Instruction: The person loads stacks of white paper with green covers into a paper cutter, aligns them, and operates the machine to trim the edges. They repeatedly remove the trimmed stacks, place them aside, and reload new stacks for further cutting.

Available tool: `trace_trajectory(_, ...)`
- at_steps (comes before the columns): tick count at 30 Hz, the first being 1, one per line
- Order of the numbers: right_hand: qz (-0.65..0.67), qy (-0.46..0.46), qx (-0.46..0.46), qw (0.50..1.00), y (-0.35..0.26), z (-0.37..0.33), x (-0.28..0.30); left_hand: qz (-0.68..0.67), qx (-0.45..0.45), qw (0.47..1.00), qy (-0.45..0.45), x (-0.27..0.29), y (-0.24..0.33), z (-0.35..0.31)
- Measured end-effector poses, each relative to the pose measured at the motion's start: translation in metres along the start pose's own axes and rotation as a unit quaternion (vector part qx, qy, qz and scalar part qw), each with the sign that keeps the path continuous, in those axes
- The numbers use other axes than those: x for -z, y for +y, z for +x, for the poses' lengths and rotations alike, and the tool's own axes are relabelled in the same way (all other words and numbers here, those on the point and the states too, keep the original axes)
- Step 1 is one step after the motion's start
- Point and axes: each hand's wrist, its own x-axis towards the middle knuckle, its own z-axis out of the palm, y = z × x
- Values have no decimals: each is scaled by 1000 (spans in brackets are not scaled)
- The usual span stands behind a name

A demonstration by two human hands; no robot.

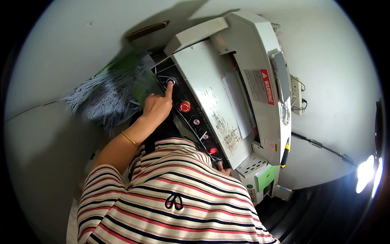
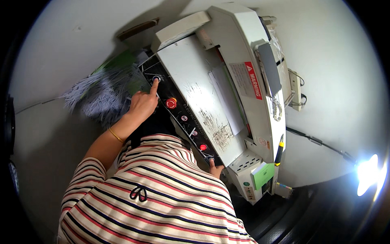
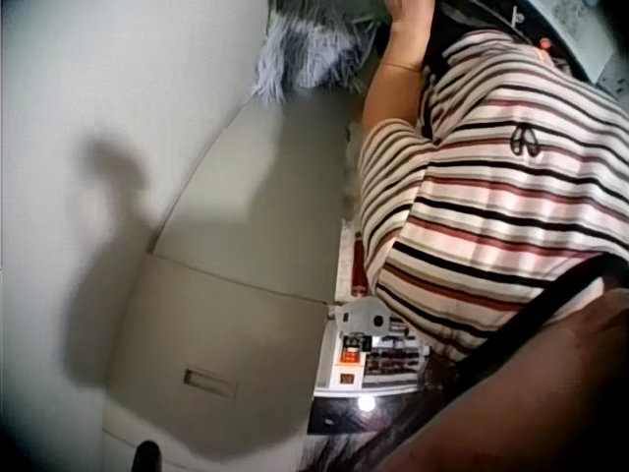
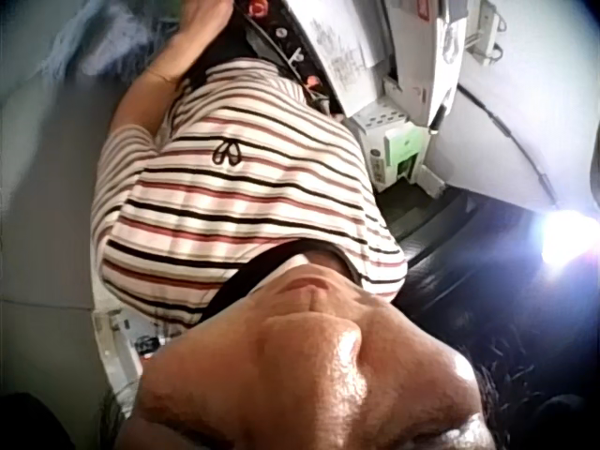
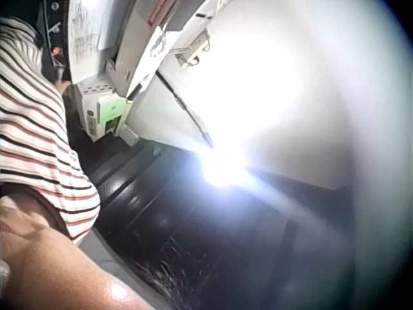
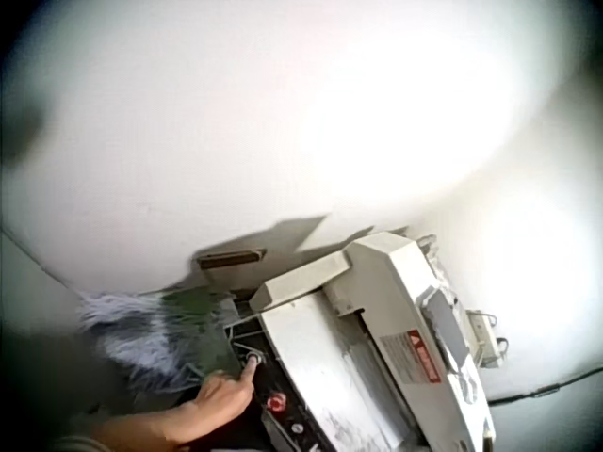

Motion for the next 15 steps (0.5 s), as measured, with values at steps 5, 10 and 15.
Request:
trace_trajectory(5, -5, -18, -21, 1000, -9, -5, 5, -7, 2, 1000, -16, 9, 2, 1)
trace_trajectory(10, 13, -28, 17, 999, 15, -5, 5, -4, -21, 1000, -11, 4, 1, 3)
trace_trajectory(15, 40, -33, 18, 998, 5, -4, 2, 3, -27, 1000, -3, 5, -1, 2)
